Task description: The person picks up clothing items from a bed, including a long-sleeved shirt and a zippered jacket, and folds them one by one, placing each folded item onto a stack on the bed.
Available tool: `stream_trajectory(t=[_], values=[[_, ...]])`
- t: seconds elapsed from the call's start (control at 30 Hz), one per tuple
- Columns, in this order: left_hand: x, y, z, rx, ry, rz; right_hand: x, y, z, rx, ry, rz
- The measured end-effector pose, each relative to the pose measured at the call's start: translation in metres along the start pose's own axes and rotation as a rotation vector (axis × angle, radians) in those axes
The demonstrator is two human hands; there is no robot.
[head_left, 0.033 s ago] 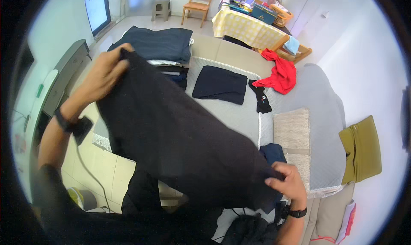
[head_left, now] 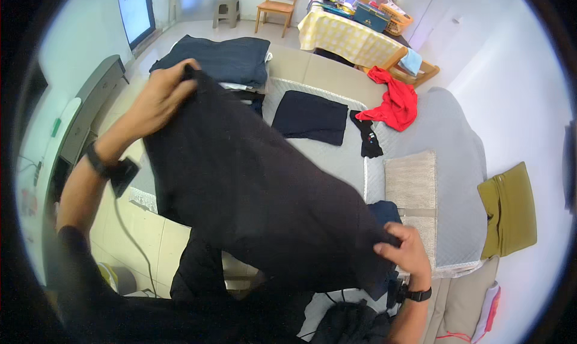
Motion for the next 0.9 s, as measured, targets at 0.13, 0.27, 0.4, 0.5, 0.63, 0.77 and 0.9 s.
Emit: stream_trajectory(t=[0.13,0.27,0.4,0.5,0.63,0.77,0.9], values=[[-0.077,0.095,0.075,-0.002,0.001,-0.015,0.065,-0.005,0.065,0.118,0.068,-0.148],[-0.172,0.171,0.122,0.067,-0.087,0.152,0.143,0.015,0.163,0.318,0.140,-0.288],[-0.241,0.245,0.144,0.192,-0.070,0.110,0.266,0.052,0.215,0.727,0.127,-0.565],[-0.272,0.285,0.098,0.124,-0.158,0.072,0.292,0.132,0.236,0.373,0.245,-0.345],[-0.308,0.306,0.010,-0.084,-0.225,0.092,0.258,0.190,0.238,0.242,0.126,-0.341],[-0.318,0.322,-0.065,-0.198,-0.396,0.048,0.244,0.206,0.230,0.288,0.103,-0.429],[-0.313,0.310,-0.131,-0.155,-0.602,0.033,0.205,0.219,0.221,0.313,-0.003,-0.478]])
Point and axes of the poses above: each hand's wrist, its own z-axis towards the middle knuckle, its own y-axis out of the palm, x = y × z, the point moved 8 cm from there along z, towards the middle knuckle, and after that the axes turned 15 degrees about -z, right-handed, at the moved point
